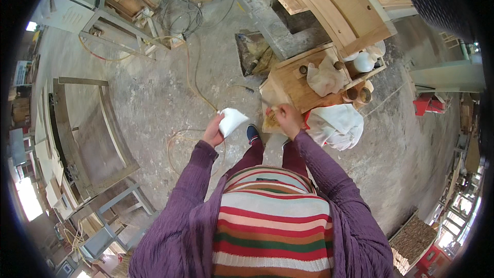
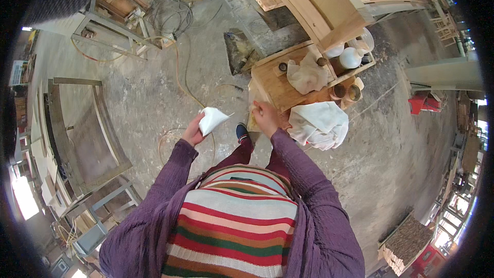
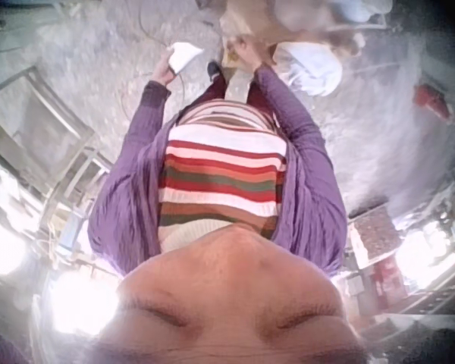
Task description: The person scoops a white powder from a container into a yellow bucket and stirs it with a wooden stick. They then walk through a workshop, open a small plastic bag, and place a white container on a wooden workbench. Finally, they pick up a thin wooden stick from a bundle and break it in half.
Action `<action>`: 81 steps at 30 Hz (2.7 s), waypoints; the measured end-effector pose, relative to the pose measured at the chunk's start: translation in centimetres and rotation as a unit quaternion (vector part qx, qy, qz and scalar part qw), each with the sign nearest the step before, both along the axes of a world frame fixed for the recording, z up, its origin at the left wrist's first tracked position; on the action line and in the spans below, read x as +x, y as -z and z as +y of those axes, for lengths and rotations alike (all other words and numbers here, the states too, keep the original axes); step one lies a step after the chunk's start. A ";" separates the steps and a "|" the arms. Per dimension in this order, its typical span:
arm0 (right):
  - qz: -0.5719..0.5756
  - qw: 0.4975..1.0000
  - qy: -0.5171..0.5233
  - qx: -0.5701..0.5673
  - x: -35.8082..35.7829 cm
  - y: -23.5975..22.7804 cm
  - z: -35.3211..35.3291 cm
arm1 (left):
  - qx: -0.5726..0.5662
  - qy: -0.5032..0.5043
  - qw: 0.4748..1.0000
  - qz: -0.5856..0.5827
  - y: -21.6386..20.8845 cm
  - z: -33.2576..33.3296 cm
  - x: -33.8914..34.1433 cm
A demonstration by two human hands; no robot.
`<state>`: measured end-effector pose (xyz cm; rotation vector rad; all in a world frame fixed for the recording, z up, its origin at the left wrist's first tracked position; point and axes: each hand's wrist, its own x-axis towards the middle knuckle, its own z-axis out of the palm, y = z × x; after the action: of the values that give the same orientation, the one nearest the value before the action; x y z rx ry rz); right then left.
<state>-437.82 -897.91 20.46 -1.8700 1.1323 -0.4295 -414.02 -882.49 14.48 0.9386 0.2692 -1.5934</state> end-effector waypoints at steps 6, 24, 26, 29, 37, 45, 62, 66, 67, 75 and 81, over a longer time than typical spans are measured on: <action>0.041 0.975 0.087 0.202 -2.2 8.7 1.6 | 0.032 0.010 0.998 0.046 -1.7 4.4 0.5; -0.350 0.861 0.207 0.307 -0.9 -3.0 3.2 | -0.121 0.079 0.983 0.114 -8.8 -7.5 -10.0; -0.368 0.854 0.223 0.292 -1.2 -4.7 2.2 | -0.141 0.078 0.980 0.121 -10.5 -7.8 -10.7; -0.367 0.851 0.232 0.295 -1.3 -6.5 2.1 | -0.153 0.069 0.977 0.130 -10.9 -8.1 -11.0; -0.397 0.867 0.254 0.159 -3.5 -6.0 2.4 | -0.184 0.117 0.964 0.150 -11.7 -8.5 -12.2; -0.241 0.954 -0.163 0.074 -4.3 -14.7 1.6 | -0.161 0.424 0.890 0.037 -11.2 -9.0 -8.7; -0.057 0.982 -0.005 -0.181 -12.7 -10.2 -10.6 | -0.223 0.319 0.915 0.109 -10.7 -8.0 -15.1; 0.107 0.970 -0.147 -0.161 -13.3 -5.7 -16.5 | -0.191 0.265 0.940 0.094 -10.5 -5.5 -16.5; 0.135 0.954 -0.186 -0.194 -14.0 -4.5 -18.0 | -0.189 0.270 0.939 0.099 -10.5 -5.5 -17.1; 0.147 0.968 -0.181 -0.096 -12.1 -4.3 -19.9 | -0.122 0.124 0.984 0.034 -10.9 -2.0 -18.5; 0.157 0.975 -0.148 -0.062 -11.6 -5.7 -19.3 | -0.095 0.039 0.995 0.020 -10.5 -1.5 -18.6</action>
<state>-449.41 -917.24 26.12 -2.2311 1.0216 -0.0349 -432.66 -884.04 24.98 0.7793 0.1084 -1.6783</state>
